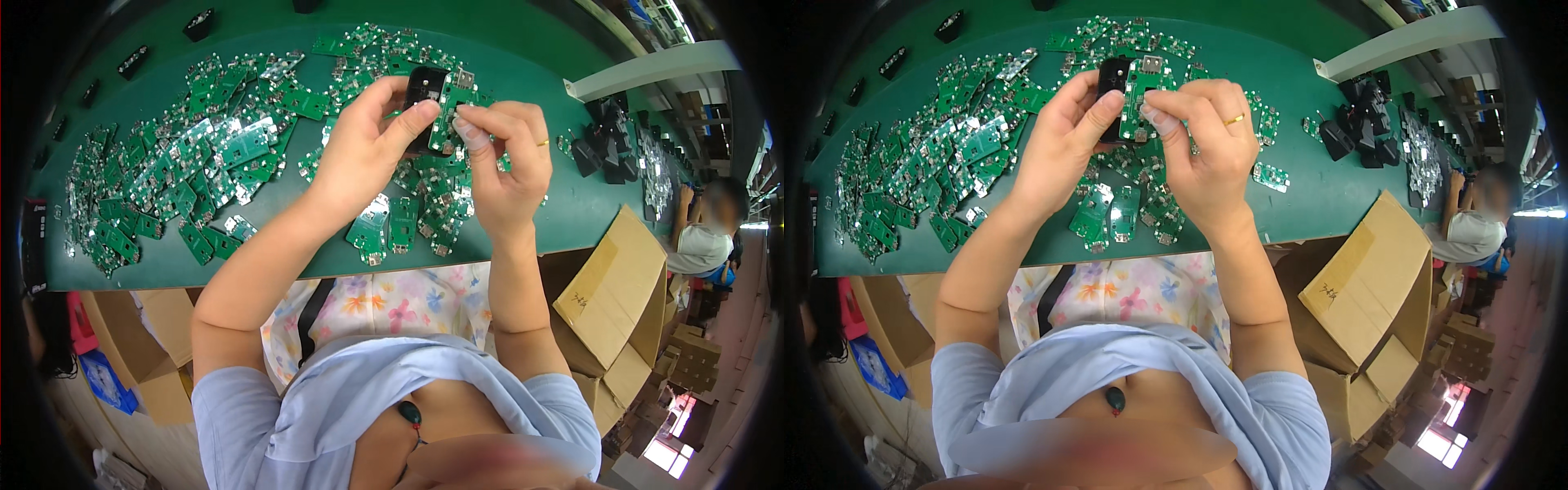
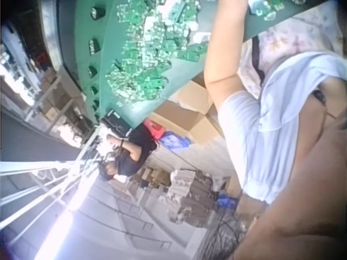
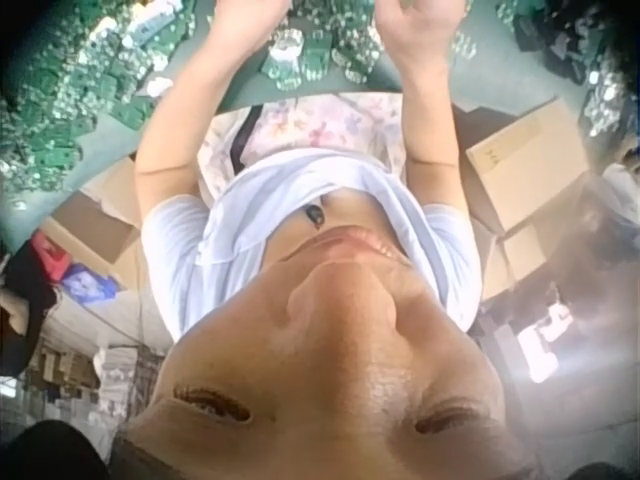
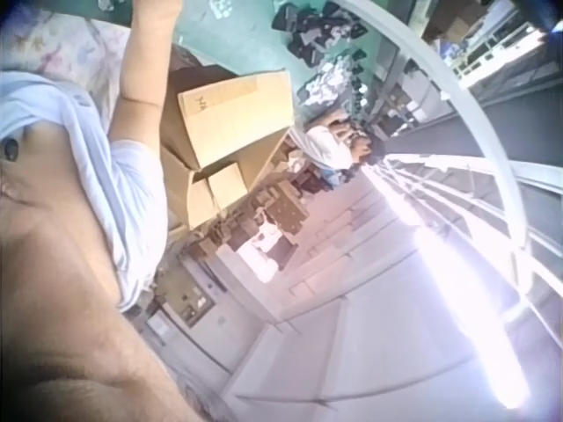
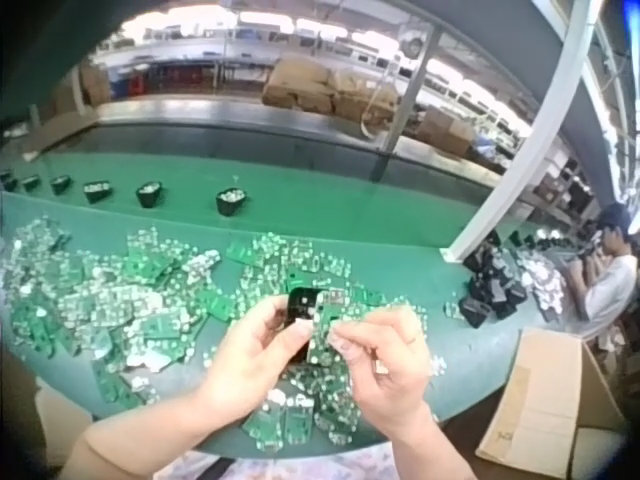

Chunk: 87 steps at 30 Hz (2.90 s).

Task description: The person picks up a black plastic housing and a green circuit board, fits the board into the housing while tucking in the wires, and plugs a small white connector into the board. They then set the assembled unit aside and repeat the process with another set of components.

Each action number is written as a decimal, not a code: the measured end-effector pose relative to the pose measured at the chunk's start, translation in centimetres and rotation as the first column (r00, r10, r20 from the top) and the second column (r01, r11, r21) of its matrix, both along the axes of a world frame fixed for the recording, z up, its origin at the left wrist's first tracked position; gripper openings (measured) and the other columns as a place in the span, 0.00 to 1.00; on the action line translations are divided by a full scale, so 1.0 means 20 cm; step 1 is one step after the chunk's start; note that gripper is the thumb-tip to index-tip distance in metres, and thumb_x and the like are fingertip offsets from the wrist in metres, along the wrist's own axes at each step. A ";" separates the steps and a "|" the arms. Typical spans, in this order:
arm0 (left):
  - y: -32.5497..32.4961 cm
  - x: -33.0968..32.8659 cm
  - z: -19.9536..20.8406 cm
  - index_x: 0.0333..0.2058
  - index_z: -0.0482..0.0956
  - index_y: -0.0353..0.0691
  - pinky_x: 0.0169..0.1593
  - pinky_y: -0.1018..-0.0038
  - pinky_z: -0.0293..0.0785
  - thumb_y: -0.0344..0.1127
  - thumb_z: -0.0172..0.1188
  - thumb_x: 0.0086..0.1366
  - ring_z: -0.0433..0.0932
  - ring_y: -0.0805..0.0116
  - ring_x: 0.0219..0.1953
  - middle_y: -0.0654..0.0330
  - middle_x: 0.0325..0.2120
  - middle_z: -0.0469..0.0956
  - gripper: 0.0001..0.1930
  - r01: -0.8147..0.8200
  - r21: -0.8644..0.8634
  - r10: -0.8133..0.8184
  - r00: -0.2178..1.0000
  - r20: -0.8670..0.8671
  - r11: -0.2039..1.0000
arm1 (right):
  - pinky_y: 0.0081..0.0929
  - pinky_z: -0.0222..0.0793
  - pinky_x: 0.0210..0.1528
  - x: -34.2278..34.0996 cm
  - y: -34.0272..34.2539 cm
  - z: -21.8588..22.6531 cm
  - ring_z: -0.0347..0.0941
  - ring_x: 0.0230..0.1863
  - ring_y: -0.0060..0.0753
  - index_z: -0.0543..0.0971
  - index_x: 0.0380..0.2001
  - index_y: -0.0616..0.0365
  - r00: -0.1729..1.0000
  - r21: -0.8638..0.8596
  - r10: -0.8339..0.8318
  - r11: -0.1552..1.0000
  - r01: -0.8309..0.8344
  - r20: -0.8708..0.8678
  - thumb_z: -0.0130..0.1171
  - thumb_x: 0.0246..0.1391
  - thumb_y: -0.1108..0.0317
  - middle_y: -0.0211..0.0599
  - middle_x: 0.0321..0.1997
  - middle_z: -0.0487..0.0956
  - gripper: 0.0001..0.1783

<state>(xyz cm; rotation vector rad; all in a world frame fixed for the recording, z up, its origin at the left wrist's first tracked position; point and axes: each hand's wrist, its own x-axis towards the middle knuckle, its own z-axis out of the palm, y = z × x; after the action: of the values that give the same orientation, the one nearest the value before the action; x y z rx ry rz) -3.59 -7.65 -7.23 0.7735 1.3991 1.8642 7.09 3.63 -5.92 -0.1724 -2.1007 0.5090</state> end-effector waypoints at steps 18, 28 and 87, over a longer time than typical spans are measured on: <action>0.02 0.03 0.04 0.40 0.64 0.32 0.38 0.77 0.76 0.37 0.61 0.61 0.76 0.73 0.37 0.55 0.36 0.74 0.18 0.050 0.045 -0.052 0.998 0.047 0.998 | 0.25 0.66 0.25 0.05 0.02 0.03 0.71 0.27 0.32 0.79 0.26 0.57 0.998 -0.033 -0.032 0.999 0.030 -0.058 0.62 0.41 0.78 0.32 0.25 0.75 0.06; 0.06 0.09 0.07 0.40 0.62 0.32 0.37 0.76 0.75 0.37 0.62 0.60 0.76 0.72 0.35 0.55 0.35 0.73 0.20 0.044 0.045 -0.036 0.985 -0.167 0.998 | 0.26 0.66 0.25 0.08 0.06 0.02 0.70 0.26 0.33 0.78 0.25 0.55 0.998 0.108 0.010 0.994 -0.002 -0.068 0.62 0.37 0.78 0.31 0.24 0.75 0.08; 0.06 -0.01 0.09 0.50 0.66 0.33 0.39 0.73 0.79 0.33 0.46 0.68 0.78 0.68 0.37 0.55 0.39 0.74 0.14 0.171 -0.210 -0.173 0.985 0.005 0.963 | 0.38 0.69 0.46 0.54 0.82 -0.21 0.69 0.48 0.42 0.76 0.45 0.53 0.524 0.234 -0.743 0.644 0.728 0.416 0.59 0.47 0.71 0.35 0.46 0.74 0.18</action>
<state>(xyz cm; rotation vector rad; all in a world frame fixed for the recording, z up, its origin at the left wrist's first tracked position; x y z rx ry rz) -3.73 -6.40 -5.38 0.7752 1.4601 1.5533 17.93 20.10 -10.11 -1.2454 -2.2337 -0.1240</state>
